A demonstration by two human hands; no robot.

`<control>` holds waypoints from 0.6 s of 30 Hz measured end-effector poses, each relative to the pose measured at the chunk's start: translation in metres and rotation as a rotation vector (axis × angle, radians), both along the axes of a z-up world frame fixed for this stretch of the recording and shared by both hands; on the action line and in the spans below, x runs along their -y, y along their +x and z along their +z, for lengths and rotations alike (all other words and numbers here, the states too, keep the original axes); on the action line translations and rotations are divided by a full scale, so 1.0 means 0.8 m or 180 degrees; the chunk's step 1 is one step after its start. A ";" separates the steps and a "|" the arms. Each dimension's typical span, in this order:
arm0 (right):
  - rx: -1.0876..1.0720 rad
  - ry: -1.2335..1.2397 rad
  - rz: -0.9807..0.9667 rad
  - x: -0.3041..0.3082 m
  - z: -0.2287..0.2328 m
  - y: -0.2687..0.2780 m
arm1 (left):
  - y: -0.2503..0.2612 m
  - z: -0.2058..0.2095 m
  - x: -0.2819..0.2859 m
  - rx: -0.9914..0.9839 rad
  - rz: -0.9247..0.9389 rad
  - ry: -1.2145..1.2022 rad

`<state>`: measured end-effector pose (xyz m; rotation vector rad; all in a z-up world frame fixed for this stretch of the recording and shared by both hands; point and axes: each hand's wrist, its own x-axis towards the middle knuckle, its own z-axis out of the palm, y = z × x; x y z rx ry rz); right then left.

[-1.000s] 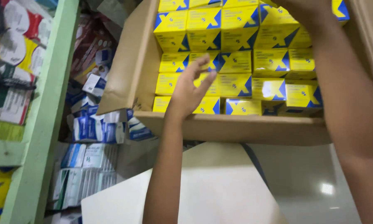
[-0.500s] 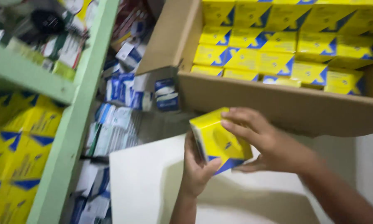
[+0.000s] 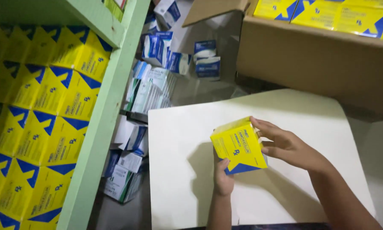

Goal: Organizing and stocking boxes of antibiotic medicine on shelves in a storage area.

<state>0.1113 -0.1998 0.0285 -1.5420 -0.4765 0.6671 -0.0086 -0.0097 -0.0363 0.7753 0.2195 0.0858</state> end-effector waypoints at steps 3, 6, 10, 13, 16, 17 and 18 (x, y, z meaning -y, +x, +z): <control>-0.0497 0.0096 0.0137 -0.007 0.005 -0.011 | -0.007 -0.004 -0.006 0.0244 0.0112 0.0131; -0.0345 0.0037 0.0149 -0.014 0.017 -0.014 | -0.004 0.022 -0.011 0.0195 0.0118 0.0521; -0.0252 -0.0441 -0.0010 -0.021 0.056 -0.013 | -0.004 0.031 -0.015 0.0033 -0.0070 0.1210; -0.0146 -0.0821 -0.0181 -0.018 0.066 -0.012 | -0.006 0.039 -0.015 0.0115 0.0010 0.1188; -0.0226 -0.0977 -0.0121 -0.011 0.059 -0.010 | -0.003 0.066 -0.015 0.0357 0.0019 0.1286; -0.0233 -0.0982 -0.0123 -0.011 0.061 -0.012 | -0.003 0.063 -0.019 0.0352 0.0015 0.1281; -0.0186 -0.0771 -0.0037 -0.012 0.063 -0.013 | -0.003 0.061 -0.022 0.0414 0.0001 0.1572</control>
